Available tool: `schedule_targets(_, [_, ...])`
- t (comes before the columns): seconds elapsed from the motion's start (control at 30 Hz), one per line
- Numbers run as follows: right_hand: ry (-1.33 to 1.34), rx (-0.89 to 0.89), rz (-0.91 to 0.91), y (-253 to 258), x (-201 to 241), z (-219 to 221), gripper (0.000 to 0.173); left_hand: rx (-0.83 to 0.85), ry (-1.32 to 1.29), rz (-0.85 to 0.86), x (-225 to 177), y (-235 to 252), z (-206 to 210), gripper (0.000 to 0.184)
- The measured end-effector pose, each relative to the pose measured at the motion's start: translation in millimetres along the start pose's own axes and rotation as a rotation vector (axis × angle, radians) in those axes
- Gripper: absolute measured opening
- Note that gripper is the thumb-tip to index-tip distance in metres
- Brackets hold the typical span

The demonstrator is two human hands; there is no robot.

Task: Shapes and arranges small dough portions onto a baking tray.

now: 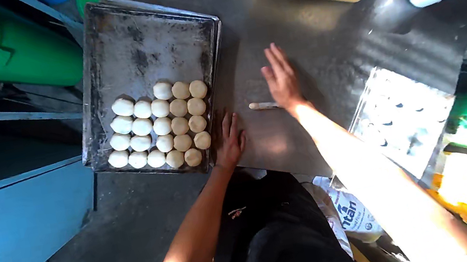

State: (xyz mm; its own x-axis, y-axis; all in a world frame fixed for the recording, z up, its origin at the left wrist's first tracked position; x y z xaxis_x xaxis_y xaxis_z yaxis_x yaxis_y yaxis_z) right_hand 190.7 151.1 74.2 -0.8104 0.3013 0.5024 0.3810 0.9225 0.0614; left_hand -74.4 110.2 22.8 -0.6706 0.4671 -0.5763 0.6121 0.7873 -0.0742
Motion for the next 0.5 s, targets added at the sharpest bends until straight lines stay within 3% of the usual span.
schedule_targets(0.1, [0.020, 0.025, 0.250, -32.6, -30.4, -66.1, 0.049, 0.047, -0.022, -0.101, -18.7, 5.1, -16.6, 0.059])
schedule_targets(0.2, [-0.020, 0.141, 0.478, -80.2, -64.4, -73.2, 0.047, -0.034, 0.007, 0.057, -53.9, 30.8, -19.9, 0.061])
schedule_targets(0.37, [0.092, 0.151, 0.533, -101.5, -66.9, -55.9, 0.019, 0.136, 0.135, 0.259, -105.5, 76.7, 11.7, 0.064])
schedule_targets(0.5, [0.379, 0.059, 0.546, -122.7, -59.6, -83.5, 0.019, 0.186, 0.257, 0.375, -101.8, 54.0, 38.6, 0.069])
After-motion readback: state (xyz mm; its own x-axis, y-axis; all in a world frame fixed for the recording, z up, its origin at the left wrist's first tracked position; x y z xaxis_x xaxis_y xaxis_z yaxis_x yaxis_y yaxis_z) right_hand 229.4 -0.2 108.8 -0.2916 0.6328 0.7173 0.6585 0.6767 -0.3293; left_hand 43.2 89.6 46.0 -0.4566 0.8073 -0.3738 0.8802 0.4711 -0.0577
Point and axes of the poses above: each hand's wrist, its own y-axis towards the middle knuckle, its own z-axis out of the palm, x = y × z, the point moved 1 cm from there along y, towards the middle knuckle, and after that the axes turned 1 degree about z, right-handed, at the moved point
